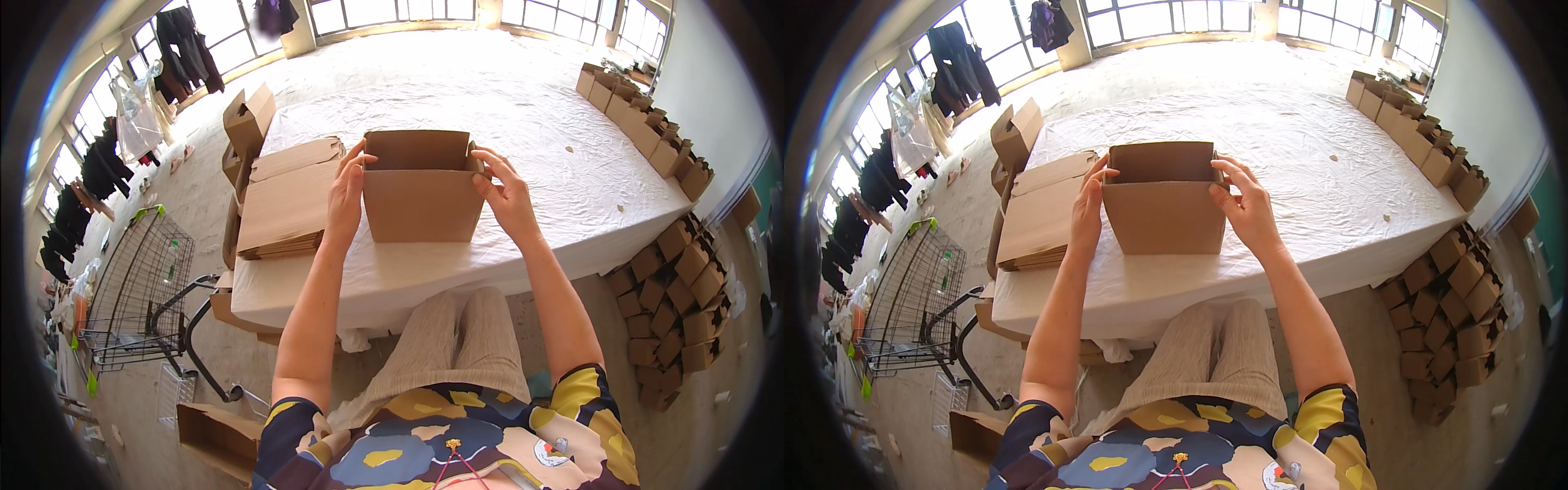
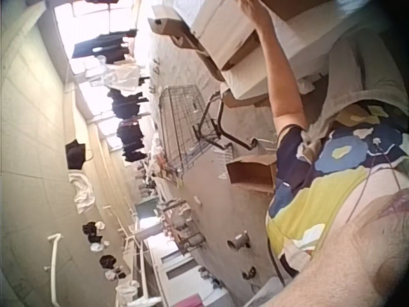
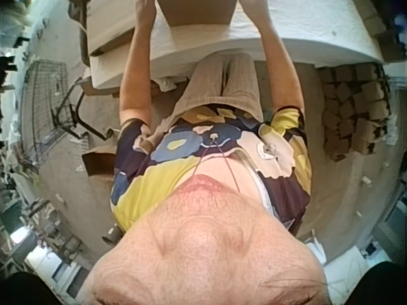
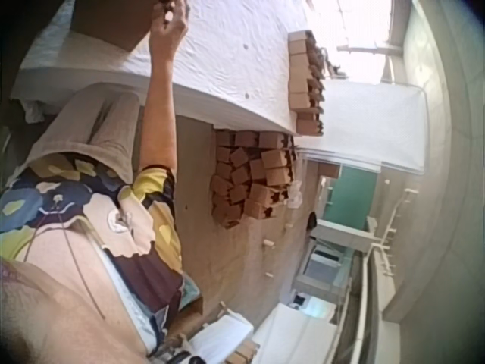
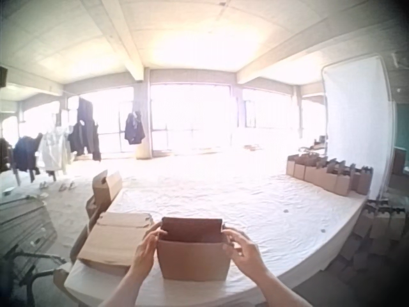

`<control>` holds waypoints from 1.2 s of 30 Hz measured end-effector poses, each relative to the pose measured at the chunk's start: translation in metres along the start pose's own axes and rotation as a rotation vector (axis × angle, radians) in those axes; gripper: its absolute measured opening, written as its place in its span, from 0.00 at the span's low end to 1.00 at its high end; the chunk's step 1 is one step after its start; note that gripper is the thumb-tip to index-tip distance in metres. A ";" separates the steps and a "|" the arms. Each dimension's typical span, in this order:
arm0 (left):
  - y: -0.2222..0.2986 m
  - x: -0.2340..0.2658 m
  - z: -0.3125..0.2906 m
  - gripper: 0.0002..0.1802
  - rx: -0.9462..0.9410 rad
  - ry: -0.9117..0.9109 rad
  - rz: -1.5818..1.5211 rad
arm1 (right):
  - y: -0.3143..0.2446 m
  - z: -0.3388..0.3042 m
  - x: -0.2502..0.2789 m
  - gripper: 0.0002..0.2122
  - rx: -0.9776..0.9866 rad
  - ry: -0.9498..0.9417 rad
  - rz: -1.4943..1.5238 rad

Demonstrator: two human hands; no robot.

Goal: The person takes flat cardboard sheets and folds them by hand into three-dimensional boxes, repeating the process with multiple sheets and placing the completed boxes to the side on the table.

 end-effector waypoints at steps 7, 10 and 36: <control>-0.011 0.004 0.007 0.35 0.043 -0.174 -0.108 | -0.005 -0.003 0.000 0.20 -0.036 -0.014 0.006; -0.008 0.007 0.011 0.33 -0.034 -0.297 -0.067 | -0.003 -0.003 0.004 0.20 -0.046 -0.022 0.005; -0.001 -0.003 -0.002 0.14 0.163 -0.022 0.037 | -0.011 0.021 0.008 0.21 -0.095 0.002 -0.136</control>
Point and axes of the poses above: each hand's wrist, its own z-axis towards the middle knuckle, its own x-axis out of the back of the hand, y = z × x, the point moved 3 cm from there along z, towards the middle knuckle, and after that the axes turned 9 degrees about -x, right-handed, at the moved point
